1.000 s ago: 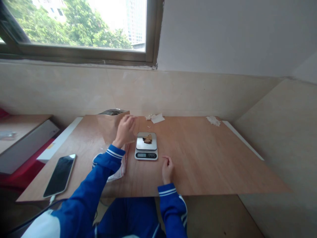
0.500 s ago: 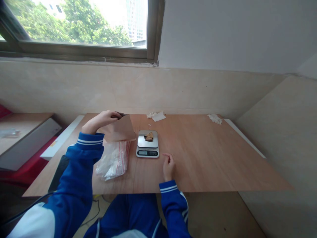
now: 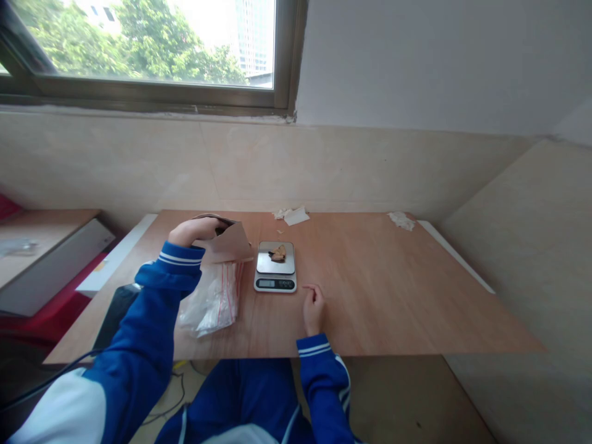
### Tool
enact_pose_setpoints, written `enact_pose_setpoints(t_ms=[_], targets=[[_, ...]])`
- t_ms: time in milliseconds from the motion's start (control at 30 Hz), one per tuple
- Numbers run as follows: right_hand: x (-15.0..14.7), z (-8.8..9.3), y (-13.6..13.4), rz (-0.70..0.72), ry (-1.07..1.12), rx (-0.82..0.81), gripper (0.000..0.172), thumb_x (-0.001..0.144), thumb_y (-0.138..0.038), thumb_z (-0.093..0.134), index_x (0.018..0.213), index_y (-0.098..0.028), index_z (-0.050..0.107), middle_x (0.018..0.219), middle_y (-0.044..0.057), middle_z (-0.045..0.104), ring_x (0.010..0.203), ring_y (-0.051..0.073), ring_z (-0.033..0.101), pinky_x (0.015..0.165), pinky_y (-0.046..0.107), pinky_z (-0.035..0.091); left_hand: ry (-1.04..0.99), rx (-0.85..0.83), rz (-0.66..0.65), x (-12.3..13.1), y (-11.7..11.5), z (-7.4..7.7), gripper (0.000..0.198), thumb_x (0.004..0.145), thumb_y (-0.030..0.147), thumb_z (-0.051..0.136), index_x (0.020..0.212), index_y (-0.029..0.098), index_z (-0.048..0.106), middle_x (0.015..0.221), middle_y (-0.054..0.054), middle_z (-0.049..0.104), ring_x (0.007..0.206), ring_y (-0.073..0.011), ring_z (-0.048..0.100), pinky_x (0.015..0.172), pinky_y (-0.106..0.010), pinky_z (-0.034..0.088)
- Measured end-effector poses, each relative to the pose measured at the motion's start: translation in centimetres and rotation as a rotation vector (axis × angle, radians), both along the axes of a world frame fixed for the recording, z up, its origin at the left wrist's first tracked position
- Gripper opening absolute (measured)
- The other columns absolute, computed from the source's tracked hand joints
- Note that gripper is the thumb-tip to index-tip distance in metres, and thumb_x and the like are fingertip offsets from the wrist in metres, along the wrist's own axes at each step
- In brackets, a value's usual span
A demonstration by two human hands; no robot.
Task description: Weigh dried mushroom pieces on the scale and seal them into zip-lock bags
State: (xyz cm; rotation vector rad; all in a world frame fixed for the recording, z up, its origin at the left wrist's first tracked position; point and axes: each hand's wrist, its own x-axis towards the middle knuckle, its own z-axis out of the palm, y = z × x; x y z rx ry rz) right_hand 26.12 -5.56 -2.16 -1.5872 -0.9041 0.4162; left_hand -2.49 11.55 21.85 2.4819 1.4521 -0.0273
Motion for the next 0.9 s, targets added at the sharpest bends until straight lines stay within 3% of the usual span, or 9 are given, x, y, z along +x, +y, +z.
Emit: enact_pose_setpoints(t_ms=[100,367,667,800,900], targets=[[0.0,-0.1,0.0,0.005,-0.002,-0.009,0.03,0.082,-0.036,0.045,0.079,-0.017,0.067,0.062,0.004,0.061,0.065,0.02,0.057,0.062,0.03,0.043,0.017,-0.058,-0.001,-0.3,0.0,0.1,0.06,0.066,0.003,0.051,0.119,0.027,0.067,0.122,-0.001,0.067,0.105,-0.0193,0.063,0.088,-0.024,0.046],[0.0,0.1,-0.1,0.012,-0.008,-0.018,0.03,0.081,-0.036,0.045,0.079,-0.017,0.068,0.063,0.004,0.062,0.065,0.02,0.057,0.062,0.03,0.043,-0.152,-0.021,-0.071,-0.9,-0.4,1.3,0.06,0.066,0.0,0.047,0.118,0.022,0.068,0.114,-0.002,0.071,0.094,-0.0154,0.065,0.079,-0.02,0.047],[-0.4,1.0,-0.2,0.004,0.013,-0.021,0.03,0.081,-0.038,0.046,0.077,-0.017,0.068,0.061,0.003,0.06,0.064,0.02,0.055,0.061,0.03,0.043,-0.214,0.179,-0.082,-1.8,-1.0,2.3,0.051,0.07,0.014,0.053,0.116,0.028,0.069,0.097,0.0,0.075,0.079,-0.0164,0.065,0.075,-0.022,0.047],[-0.4,0.9,-0.2,0.004,0.014,-0.013,0.029,0.081,-0.038,0.047,0.077,-0.018,0.067,0.06,0.002,0.059,0.063,0.02,0.055,0.06,0.029,0.042,-0.24,0.221,0.003,-2.9,-1.3,3.0,0.044,0.073,0.026,0.06,0.116,0.026,0.069,0.083,0.001,0.074,0.072,-0.0162,0.064,0.069,-0.022,0.047],[-0.3,0.6,-0.1,0.005,0.018,-0.024,0.028,0.08,-0.037,0.047,0.078,-0.017,0.067,0.059,0.002,0.059,0.062,0.019,0.055,0.06,0.029,0.042,-0.353,0.253,0.042,-3.7,-1.6,3.9,0.047,0.073,0.039,0.066,0.117,0.024,0.068,0.084,0.0,0.074,0.073,-0.0174,0.066,0.07,-0.023,0.048]])
